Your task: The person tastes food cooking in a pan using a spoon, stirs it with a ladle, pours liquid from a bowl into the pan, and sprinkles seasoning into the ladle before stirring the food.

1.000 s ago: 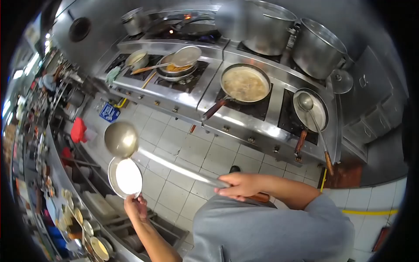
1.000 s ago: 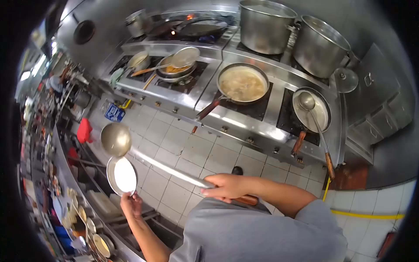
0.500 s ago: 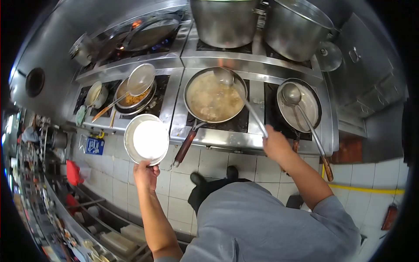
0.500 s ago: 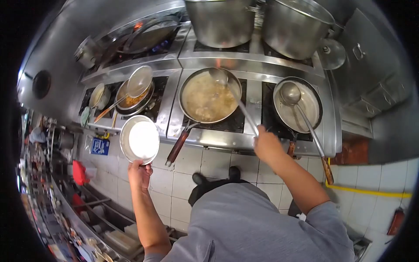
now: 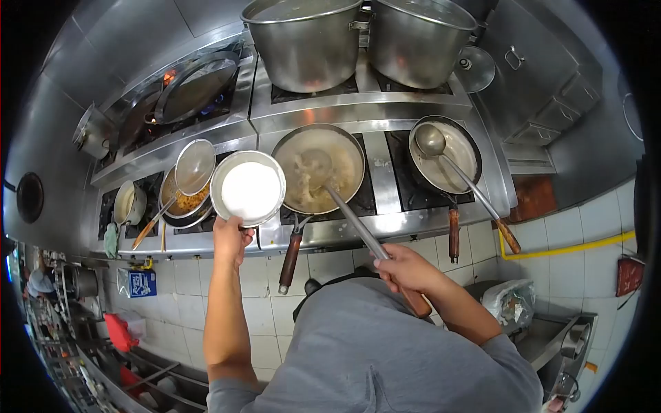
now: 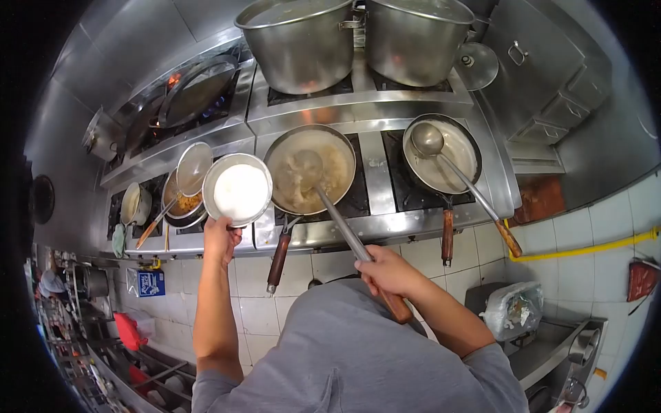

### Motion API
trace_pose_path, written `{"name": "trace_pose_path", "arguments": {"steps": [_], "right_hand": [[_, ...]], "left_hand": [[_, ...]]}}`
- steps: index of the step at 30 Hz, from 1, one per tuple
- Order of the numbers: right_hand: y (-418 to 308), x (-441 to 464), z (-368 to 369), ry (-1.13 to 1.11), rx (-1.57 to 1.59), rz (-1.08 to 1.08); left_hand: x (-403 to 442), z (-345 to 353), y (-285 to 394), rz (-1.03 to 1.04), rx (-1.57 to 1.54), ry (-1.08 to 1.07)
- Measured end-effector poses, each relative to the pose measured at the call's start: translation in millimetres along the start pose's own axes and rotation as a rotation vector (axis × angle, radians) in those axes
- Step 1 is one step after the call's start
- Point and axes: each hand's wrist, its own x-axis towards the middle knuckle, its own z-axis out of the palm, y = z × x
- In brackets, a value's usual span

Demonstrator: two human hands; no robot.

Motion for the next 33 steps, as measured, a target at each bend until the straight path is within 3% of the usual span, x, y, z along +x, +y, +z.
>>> {"name": "trace_pose_path", "arguments": {"steps": [2,3,5,14,18,20,21,23,24,27,29,31,33], "right_hand": [[3.6,-1.4,8.1,0.254,-0.504,-0.073],[11.4,1.8,5.8,0.260,-0.500,-0.076],[27.8,12.3,-5.5,0.472,-0.801,-0.315],[36.5,36.5,-24.7,0.849,-1.241,-0.285],[45.9,47.9,-16.4,0.772,-1.134,-0.318],[29.1,32.8,3.9,0.342,-0.511,-0.095],[26.9,31.4,4.5,0.340,-0.508,-0.096],[22.4,28.8,5.0,0.063,-0.031,-0.046],[9.0,17.2,8.3,0.028,0.202,-0.005],[-13.9,-2.2,3.0,-0.053,0.471,0.082],[-12.2,-1.2,-0.9,-0.056,0.406,0.078],[-0.4,7.7,-3.1,0.049,-0.095,-0.087],[-3.1,3.9,3.8,0.147,-0.234,-0.117]], "left_hand": [[9.3,10.8,9.2,0.013,0.040,-0.026],[13.6,16.6,13.2,0.022,0.080,-0.042],[27.8,25.8,16.2,0.020,0.099,-0.048],[64.5,72.1,29.4,0.088,0.208,-0.176],[67.7,90.1,41.8,0.166,0.280,-0.179],[71.2,95.3,45.6,0.173,0.278,-0.179],[73.0,97.9,47.6,0.179,0.272,-0.179],[72.5,102.3,52.1,0.189,0.272,-0.185],[71.4,103.8,54.4,0.198,0.269,-0.191],[68.8,107.0,60.6,0.198,0.286,-0.196],[66.3,108.6,63.8,0.198,0.294,-0.179],[64.5,109.9,65.5,0.220,0.254,-0.175],[65.8,109.5,65.7,0.223,0.268,-0.174]]}}
